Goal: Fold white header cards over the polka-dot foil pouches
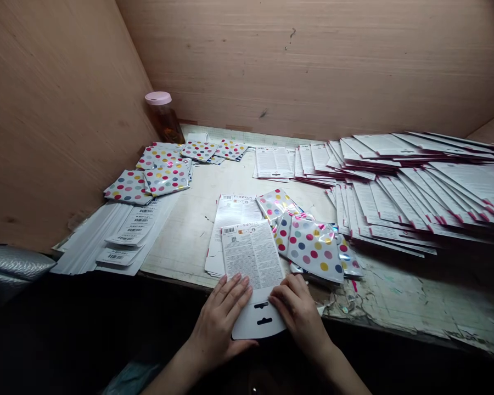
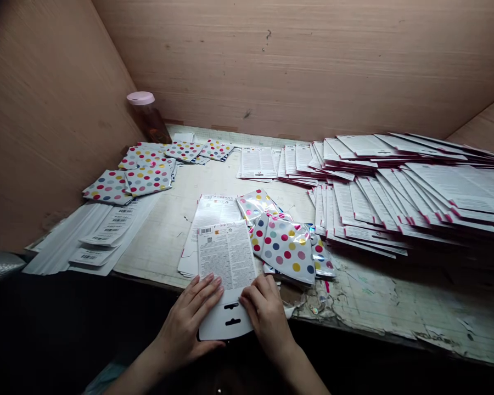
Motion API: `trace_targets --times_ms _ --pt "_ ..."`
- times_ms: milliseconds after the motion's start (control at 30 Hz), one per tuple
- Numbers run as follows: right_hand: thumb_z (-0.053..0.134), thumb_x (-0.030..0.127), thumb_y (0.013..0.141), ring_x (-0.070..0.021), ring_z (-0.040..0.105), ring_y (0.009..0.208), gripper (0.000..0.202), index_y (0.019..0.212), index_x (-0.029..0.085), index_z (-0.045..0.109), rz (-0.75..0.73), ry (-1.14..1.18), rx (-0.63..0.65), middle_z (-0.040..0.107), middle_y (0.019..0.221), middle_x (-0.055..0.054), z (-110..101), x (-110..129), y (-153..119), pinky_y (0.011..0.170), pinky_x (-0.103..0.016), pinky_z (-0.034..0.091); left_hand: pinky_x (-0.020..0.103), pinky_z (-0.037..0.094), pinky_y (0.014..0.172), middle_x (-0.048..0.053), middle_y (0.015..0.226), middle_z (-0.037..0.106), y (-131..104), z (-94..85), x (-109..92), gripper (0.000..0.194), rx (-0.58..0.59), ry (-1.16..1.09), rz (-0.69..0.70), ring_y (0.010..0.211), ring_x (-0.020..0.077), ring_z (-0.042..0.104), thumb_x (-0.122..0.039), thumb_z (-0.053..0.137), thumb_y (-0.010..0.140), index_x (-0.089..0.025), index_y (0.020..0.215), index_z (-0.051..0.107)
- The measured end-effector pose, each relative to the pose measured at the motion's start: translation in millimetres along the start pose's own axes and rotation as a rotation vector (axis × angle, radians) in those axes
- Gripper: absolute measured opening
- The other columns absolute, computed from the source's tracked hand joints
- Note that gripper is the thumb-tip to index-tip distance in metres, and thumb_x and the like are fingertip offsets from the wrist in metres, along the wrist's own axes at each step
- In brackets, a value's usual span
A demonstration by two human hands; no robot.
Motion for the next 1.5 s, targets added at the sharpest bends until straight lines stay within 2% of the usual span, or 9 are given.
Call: trace_targets --times_ms 600,767,867,933,1033,1167,1267,1367,1500 --pt "0.042 0.021 0.099 -0.0195 0.048 0.078 0.021 0.083 0.019 0.055 -0.068 -0.222 -0.020 0.054 0.080 -0.004 6 -3 -2 0.071 -0.033 0.036 0.054 0.025 0.115 0.016 0.145 0.048 1 -0.2 0 0.088 -0.027 -0.033 -0.005 0.136 0.0365 0.039 -0.057 0.066 0.076 -0.015 0.147 0.035" --pt "0.033 0.020 0.101 -0.0194 0.048 0.074 0.031 0.079 0.019 0.054 -0.126 -0.248 -0.024 0.054 0.077 -0.004 14 13 -13 0.073 -0.034 0.035 0.053 0.026 0.115 0.017 0.145 0.047 1 -0.6 -2 0.084 -0.033 -0.005 0.002 0.137 0.0359 0.038 -0.058 0.062 0.078 -0.013 0.145 0.038" --pt "0.032 0.019 0.101 -0.0178 0.051 0.072 0.030 0.080 0.019 0.055 -0.247 -0.207 0.068 0.056 0.076 -0.002 8 29 -34 0.073 -0.032 0.039 0.053 0.026 0.115 0.017 0.145 0.047 2 -0.8 -3 0.082 -0.047 -0.023 -0.003 0.137 0.0356 0.039 -0.053 0.062 0.080 -0.014 0.147 0.036" --pt "0.038 0.019 0.099 -0.0167 0.052 0.070 0.027 0.078 0.020 0.054 -0.328 -0.147 0.223 0.057 0.076 -0.002 -3 34 -44 0.067 -0.029 0.042 0.054 0.026 0.115 0.018 0.145 0.047 2 -0.2 -3 0.084 -0.043 -0.032 0.001 0.137 0.0364 0.038 -0.055 0.062 0.080 -0.014 0.148 0.032" --pt "0.048 0.020 0.094 -0.0177 0.056 0.077 0.014 0.086 0.019 0.059 -0.272 -0.086 0.348 0.060 0.086 -0.004 -22 27 -42 0.066 -0.027 0.047 0.058 0.025 0.114 0.021 0.147 0.044 1 1.7 -2 0.089 -0.041 -0.020 0.047 0.140 0.0385 0.032 -0.060 0.058 0.082 -0.012 0.150 0.027" --pt "0.045 0.017 0.096 -0.0262 0.057 0.099 0.025 0.116 0.014 0.060 -0.355 -0.259 0.141 0.063 0.105 -0.013 -28 15 -25 0.085 -0.041 0.050 0.068 0.022 0.109 0.017 0.142 0.051 -3 2.5 -3 0.068 -0.123 0.029 0.169 0.142 0.0423 0.024 -0.048 0.061 0.086 -0.020 0.144 0.040" --pt "0.040 0.013 0.097 -0.0241 0.058 0.091 0.027 0.113 0.010 0.062 -0.479 -0.292 0.098 0.066 0.095 -0.012 -14 15 -17 0.083 -0.041 0.051 0.056 0.039 0.104 0.008 0.107 0.071 -5 -0.7 -7 0.044 -0.255 -0.028 0.186 0.117 0.0305 0.056 -0.023 0.066 0.085 -0.023 0.128 0.057" --pt "0.038 0.013 0.098 -0.0210 0.057 0.079 0.026 0.101 0.014 0.064 -0.403 -0.227 0.049 0.064 0.082 -0.008 -1 15 -8 0.072 -0.036 0.051 0.039 0.052 0.080 0.003 0.082 0.070 -1 -3.5 -12 0.029 -0.349 -0.140 0.022 0.080 0.0192 0.062 -0.010 0.058 0.087 -0.022 0.112 0.062" --pt "0.045 0.016 0.097 -0.0185 0.055 0.073 0.019 0.101 0.017 0.063 -0.201 -0.143 -0.087 0.059 0.080 -0.006 6 7 3 0.064 -0.032 0.051 0.035 0.053 0.074 0.006 0.092 0.069 6 -2.9 -10 0.029 -0.424 -0.127 -0.234 0.082 0.0191 0.063 -0.007 0.052 0.089 -0.023 0.111 0.062"
Point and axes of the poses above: each hand's wrist, its own y-axis towards the middle knuckle, its own z-axis out of the palm, x = y × z, the point moved 2 cm from there along y, towards the middle knuckle
